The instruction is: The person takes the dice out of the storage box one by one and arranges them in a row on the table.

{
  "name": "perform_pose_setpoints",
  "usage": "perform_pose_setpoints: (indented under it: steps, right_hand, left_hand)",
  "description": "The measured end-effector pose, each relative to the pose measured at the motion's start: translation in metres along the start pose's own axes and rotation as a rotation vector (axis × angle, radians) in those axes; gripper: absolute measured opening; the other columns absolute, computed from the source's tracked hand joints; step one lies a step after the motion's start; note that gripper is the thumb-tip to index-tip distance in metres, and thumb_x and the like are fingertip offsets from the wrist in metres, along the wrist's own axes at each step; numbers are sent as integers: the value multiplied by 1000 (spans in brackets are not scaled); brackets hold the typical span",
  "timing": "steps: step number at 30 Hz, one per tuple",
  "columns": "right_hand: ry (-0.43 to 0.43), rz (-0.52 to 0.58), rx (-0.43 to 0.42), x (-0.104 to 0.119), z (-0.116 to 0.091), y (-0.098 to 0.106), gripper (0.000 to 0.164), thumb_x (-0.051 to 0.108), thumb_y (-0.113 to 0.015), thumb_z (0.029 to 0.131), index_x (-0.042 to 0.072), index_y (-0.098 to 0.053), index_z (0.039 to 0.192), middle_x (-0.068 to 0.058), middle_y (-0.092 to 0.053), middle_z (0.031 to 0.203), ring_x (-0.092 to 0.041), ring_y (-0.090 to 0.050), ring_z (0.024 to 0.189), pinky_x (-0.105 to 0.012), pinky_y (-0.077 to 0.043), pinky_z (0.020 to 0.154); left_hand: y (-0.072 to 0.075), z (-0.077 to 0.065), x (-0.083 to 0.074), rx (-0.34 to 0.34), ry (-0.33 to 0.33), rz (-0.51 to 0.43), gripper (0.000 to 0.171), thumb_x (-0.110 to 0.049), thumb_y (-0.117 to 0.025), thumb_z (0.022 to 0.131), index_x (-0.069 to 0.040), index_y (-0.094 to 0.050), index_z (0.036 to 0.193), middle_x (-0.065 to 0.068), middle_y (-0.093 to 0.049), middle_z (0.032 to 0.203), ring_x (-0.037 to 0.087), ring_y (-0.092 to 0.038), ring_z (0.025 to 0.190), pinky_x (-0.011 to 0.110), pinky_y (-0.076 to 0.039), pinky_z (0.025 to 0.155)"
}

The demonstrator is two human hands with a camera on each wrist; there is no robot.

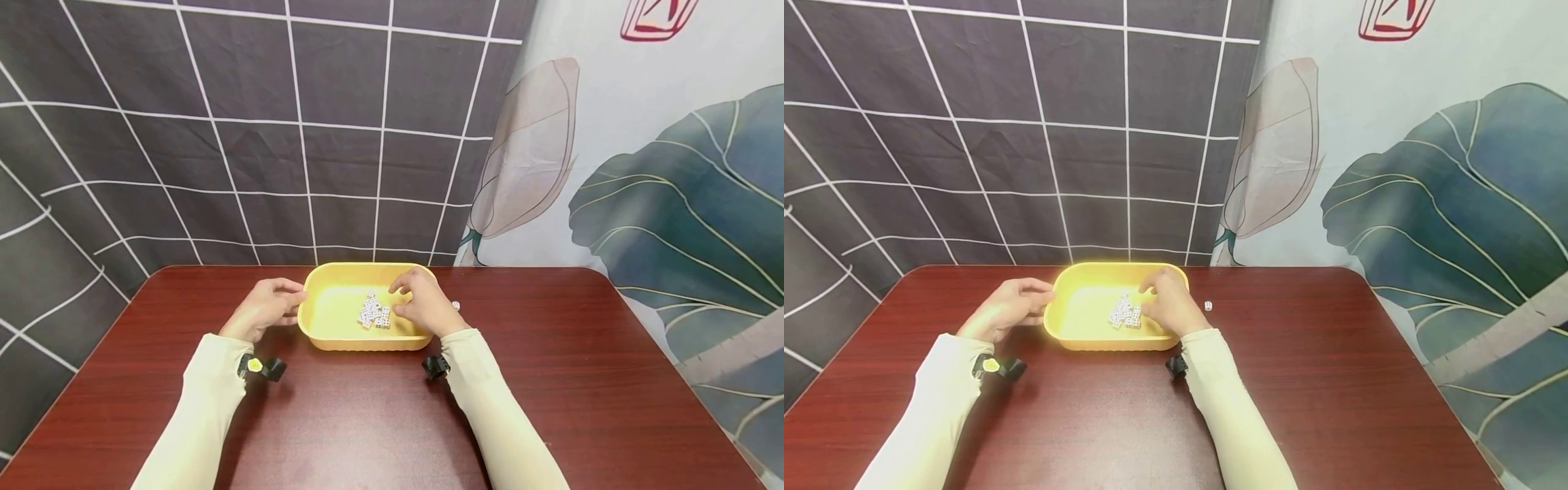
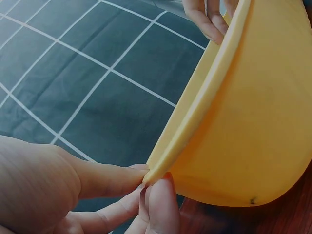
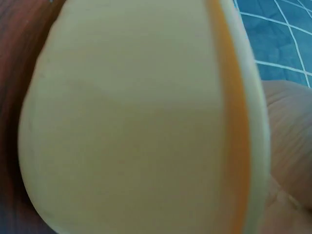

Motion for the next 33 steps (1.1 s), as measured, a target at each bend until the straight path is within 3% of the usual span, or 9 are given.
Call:
perform_pose_setpoints:
  steps: [13,21,29,33]
  right_hand:
    - [-77,-111,31,-2,5,-20,26,-3,-78,76,3,-76,101,-14,-62,103,-25,-55,95,-36,-50,86]
    - [-118,-176,81,-6,6,-30,32,-6,-72,76,7,-79,104,-12,-65,108,-26,-56,103,-37,-50,92]
    - [-146,-189,92,-6,5,-30,19,-1,-73,79,13,-77,92,-8,-62,103,-24,-54,100,-34,-49,86]
    - [-144,-208,98,-8,5,-33,18,3,-76,80,14,-78,94,-8,-63,105,-23,-54,101,-33,-49,86]
  left_hand:
    - [0,0,-1,6,-2,-6,41,-10,-60,101,10,-48,134,1,-69,91,8,-65,76,20,-60,66]
    - [0,1,-1,4,1,-1,40,-10,-61,101,10,-49,133,1,-68,90,8,-65,76,19,-59,65]
    - [0,0,-1,1,-7,11,39,-10,-60,101,10,-48,133,2,-68,93,8,-64,76,19,-59,65]
    - [0,0,0,-2,-6,21,40,-10,-59,101,10,-48,134,5,-68,97,9,-64,77,20,-60,65]
Point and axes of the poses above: each hand's wrist, its own z-axis towards the middle knuckle, its own y-axis out of the back of the hand, x = y × z, the point moved 9 cm from there along z, towards the middle knuckle
